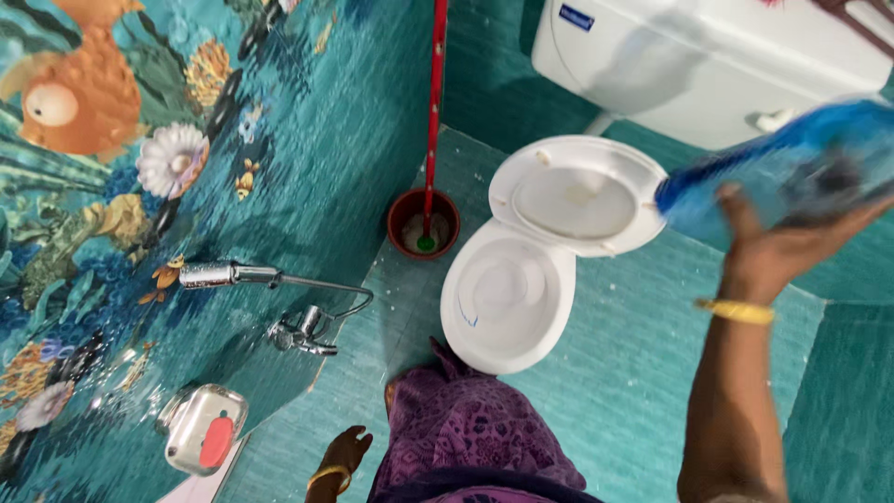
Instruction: The person cleans the interior of a toilet bowl by pouring a liquid from a blue bottle and scrubbing with a brush.
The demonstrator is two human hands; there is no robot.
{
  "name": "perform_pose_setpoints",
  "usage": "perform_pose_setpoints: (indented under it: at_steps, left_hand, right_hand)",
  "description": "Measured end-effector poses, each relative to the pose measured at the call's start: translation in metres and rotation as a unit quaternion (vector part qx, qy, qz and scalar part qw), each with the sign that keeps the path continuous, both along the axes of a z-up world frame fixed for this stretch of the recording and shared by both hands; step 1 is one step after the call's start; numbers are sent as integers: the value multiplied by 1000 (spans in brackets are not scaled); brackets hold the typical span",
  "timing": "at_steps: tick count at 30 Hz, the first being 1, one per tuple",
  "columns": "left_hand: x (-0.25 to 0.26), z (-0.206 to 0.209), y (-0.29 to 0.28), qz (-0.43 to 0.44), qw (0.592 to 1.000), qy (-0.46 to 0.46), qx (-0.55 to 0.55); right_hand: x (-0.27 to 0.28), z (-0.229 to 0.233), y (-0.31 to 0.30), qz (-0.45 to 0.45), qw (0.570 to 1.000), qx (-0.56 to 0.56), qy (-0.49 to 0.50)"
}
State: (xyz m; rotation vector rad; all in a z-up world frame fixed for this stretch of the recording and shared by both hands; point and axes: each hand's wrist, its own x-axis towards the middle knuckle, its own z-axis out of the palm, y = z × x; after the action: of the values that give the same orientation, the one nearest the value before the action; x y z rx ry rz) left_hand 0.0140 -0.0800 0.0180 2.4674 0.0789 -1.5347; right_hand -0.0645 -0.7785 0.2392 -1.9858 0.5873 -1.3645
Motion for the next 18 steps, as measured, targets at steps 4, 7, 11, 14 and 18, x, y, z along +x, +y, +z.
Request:
perform_pose_setpoints:
  at_steps: [4, 7, 11, 14, 18]
  left_hand:
    - [-19, -25, -3, 31, 999, 1, 8]
    - [-39, -37, -4, 42, 999, -2, 1]
    - [-60, -55, -1, -19, 999, -20, 43]
    - [-65, -66, -3, 16, 994, 67, 83]
    - [-77, -43, -9, 45, 993, 13, 105]
  right_hand:
    - [95, -4, -144, 45, 993, 55, -95]
    - [176, -4, -212, 74, 993, -8, -90]
    - [250, -3, -255, 96, 992, 9, -80]
    - [290, -11, -276, 62, 990, 89, -86]
    - [314, -32, -289, 72, 977, 201, -8]
